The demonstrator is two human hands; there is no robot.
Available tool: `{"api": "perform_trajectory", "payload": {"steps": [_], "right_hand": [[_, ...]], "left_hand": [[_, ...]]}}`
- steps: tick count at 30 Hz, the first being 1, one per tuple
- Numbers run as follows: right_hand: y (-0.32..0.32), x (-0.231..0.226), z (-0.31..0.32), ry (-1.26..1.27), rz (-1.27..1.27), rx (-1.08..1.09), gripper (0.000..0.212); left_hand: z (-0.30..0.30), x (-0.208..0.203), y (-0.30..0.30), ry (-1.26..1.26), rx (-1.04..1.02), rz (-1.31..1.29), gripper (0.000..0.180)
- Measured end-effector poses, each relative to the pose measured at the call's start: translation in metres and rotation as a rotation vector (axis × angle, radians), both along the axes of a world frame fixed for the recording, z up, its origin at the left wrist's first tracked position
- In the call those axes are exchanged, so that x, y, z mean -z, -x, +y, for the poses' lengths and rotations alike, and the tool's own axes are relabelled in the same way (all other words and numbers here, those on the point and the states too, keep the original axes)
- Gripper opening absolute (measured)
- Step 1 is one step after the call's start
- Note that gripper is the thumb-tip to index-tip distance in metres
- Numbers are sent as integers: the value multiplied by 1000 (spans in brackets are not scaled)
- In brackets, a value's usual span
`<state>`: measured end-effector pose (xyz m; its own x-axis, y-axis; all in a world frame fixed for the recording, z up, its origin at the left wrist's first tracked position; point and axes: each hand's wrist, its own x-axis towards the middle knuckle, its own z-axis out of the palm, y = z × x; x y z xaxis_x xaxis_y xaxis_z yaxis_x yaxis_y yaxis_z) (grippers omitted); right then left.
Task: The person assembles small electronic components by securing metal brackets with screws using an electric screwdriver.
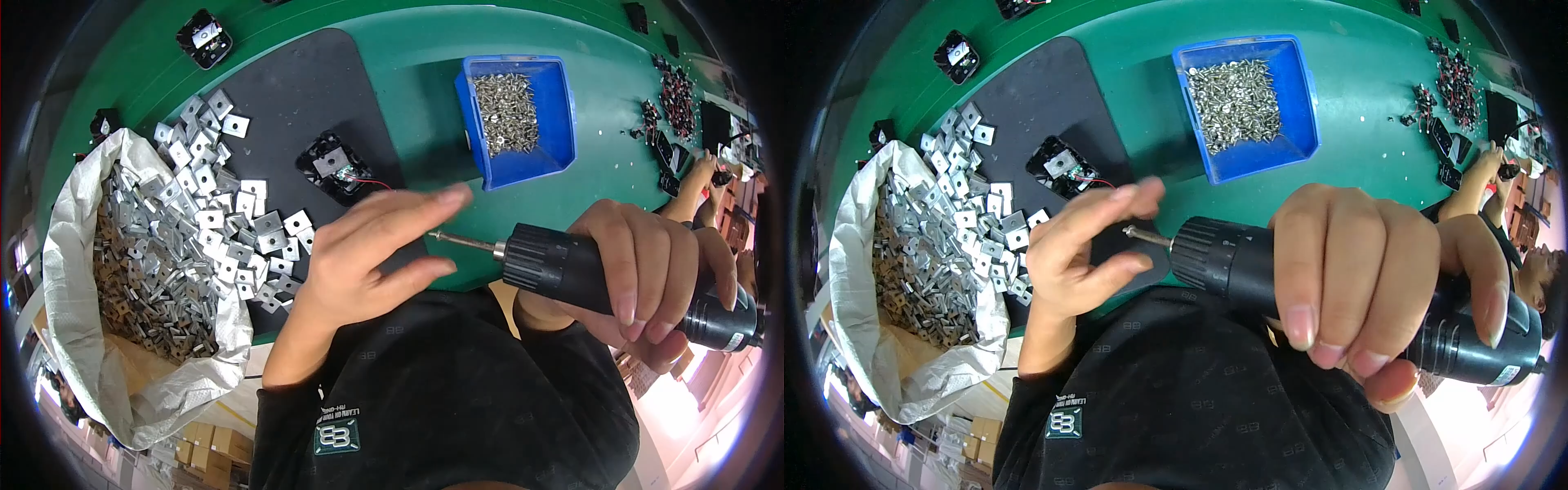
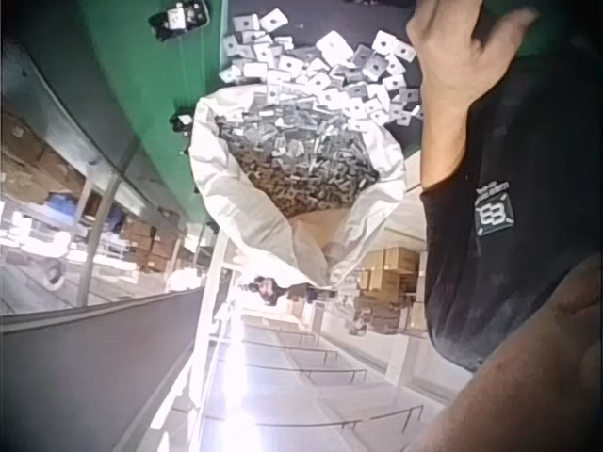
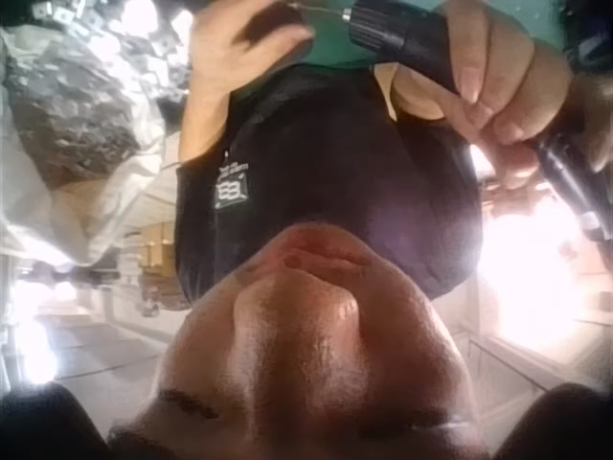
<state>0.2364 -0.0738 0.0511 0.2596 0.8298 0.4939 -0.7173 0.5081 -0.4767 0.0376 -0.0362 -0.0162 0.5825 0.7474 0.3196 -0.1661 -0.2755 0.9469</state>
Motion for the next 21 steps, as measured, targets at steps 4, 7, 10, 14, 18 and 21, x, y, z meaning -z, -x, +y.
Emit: {"api": "perform_trajectory", "payload": {"steps": [4,7,10,14,18,21], "right_hand": [[-1,-5,-3,141,-93,12,45],[8,1,1,161,-57,68,45],[19,3,5,197,-90,85,44],[36,7,11,221,-155,138,42],[51,18,20,266,-276,112,43],[51,30,27,232,-372,85,46]], "left_hand": [[7,1,42,-538,-292,409,87],[11,3,49,-507,-428,671,101],[12,9,43,-441,-448,795,100],[18,12,38,-333,-369,833,82],[23,12,40,-282,-288,701,79],[24,18,36,-234,-276,622,77]]}}
